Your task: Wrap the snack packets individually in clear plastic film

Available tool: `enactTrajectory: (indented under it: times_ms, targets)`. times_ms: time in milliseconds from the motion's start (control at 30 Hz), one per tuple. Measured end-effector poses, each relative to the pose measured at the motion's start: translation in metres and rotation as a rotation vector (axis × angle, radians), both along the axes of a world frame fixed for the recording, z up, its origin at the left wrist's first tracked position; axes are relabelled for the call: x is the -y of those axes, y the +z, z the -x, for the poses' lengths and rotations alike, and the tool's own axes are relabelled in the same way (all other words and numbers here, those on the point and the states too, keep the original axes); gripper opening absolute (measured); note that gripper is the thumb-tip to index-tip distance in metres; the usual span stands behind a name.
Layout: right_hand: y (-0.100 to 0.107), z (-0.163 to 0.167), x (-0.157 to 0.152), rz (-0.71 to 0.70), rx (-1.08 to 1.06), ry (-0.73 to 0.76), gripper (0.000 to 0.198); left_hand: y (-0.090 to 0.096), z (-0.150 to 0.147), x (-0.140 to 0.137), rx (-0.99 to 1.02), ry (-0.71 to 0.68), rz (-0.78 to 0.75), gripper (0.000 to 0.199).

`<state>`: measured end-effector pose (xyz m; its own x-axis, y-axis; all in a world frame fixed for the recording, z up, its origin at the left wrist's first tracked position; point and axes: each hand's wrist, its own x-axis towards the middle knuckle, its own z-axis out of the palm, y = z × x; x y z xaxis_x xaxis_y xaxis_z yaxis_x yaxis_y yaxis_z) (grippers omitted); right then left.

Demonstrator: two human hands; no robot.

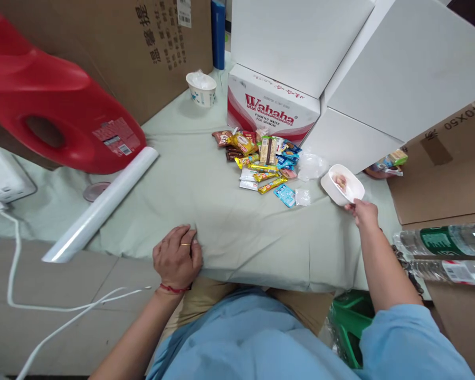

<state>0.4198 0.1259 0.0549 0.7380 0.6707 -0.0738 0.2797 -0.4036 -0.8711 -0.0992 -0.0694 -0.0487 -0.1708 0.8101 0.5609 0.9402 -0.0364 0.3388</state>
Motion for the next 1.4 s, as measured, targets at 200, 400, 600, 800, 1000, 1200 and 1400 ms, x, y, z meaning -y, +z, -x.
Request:
enactTrajectory:
  times_ms: [200, 400, 600, 800, 1000, 1200, 1400]
  targets:
    - [-0.025, 0.037, 0.013, -0.144, 0.533, 0.276, 0.026, 0.001, -0.001, 0.0, -0.029, 0.001, -0.012, 0.029]
    - [-0.042, 0.081, 0.026, -0.07, 0.704, 0.925, 0.031, 0.006, -0.002, 0.0, 0.004, 0.016, 0.002, 0.025]
    - [-0.013, 0.111, 0.041, -0.187, 0.243, 0.68, 0.034, 0.039, -0.017, -0.005, 0.292, -0.084, -0.027, 0.015]
    - [-0.002, 0.183, 0.063, -0.118, -0.579, 0.741, 0.039, 0.072, -0.086, -0.072, 0.796, -0.519, 0.227, 0.021]
    - [-0.031, 0.229, 0.067, -0.05, -0.834, 0.789, 0.042, 0.046, -0.134, -0.137, 1.05, -0.701, 0.324, 0.038]
    - [-0.035, 0.217, 0.066, -0.084, -0.929, 0.764, 0.04, 0.03, -0.119, -0.141, 1.263, -0.589, 0.375, 0.039]
    - [-0.037, 0.214, 0.07, -0.059, -1.004, 0.749, 0.042, 0.039, -0.125, -0.135, 0.943, -0.782, 0.335, 0.025]
